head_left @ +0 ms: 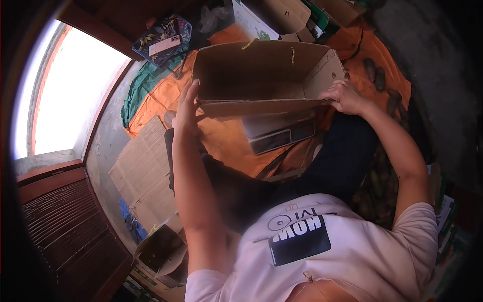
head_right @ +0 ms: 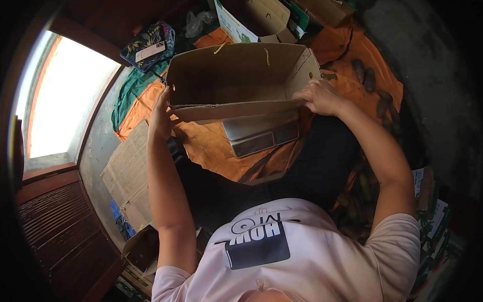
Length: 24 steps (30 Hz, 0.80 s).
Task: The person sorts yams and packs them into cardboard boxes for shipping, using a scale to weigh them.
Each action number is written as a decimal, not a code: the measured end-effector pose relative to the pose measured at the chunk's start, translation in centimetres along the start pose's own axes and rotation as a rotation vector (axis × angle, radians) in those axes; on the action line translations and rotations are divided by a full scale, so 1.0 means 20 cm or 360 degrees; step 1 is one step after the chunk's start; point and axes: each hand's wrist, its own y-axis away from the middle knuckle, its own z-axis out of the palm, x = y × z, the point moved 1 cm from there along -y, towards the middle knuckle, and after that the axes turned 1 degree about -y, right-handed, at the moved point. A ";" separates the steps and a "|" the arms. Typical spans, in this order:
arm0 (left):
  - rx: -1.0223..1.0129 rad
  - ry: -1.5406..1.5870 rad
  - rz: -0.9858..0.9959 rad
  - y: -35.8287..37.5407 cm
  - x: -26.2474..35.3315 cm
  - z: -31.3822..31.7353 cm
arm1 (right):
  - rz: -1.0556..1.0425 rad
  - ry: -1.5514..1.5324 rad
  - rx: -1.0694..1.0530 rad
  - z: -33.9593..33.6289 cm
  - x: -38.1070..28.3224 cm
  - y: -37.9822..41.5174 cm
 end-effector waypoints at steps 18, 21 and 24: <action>-0.0095 -0.0433 -0.0005 0.12 -0.38 0.29 | 0.0324 -0.0300 -0.0327 -0.07 0.11 0.18; -0.0083 -0.0271 0.0097 0.16 -0.39 0.33 | 0.0223 -0.0464 0.0362 -0.19 0.20 0.33; -0.0059 -0.0409 0.0133 0.18 -0.44 0.33 | 0.0537 -0.0698 0.0589 -0.28 0.31 0.57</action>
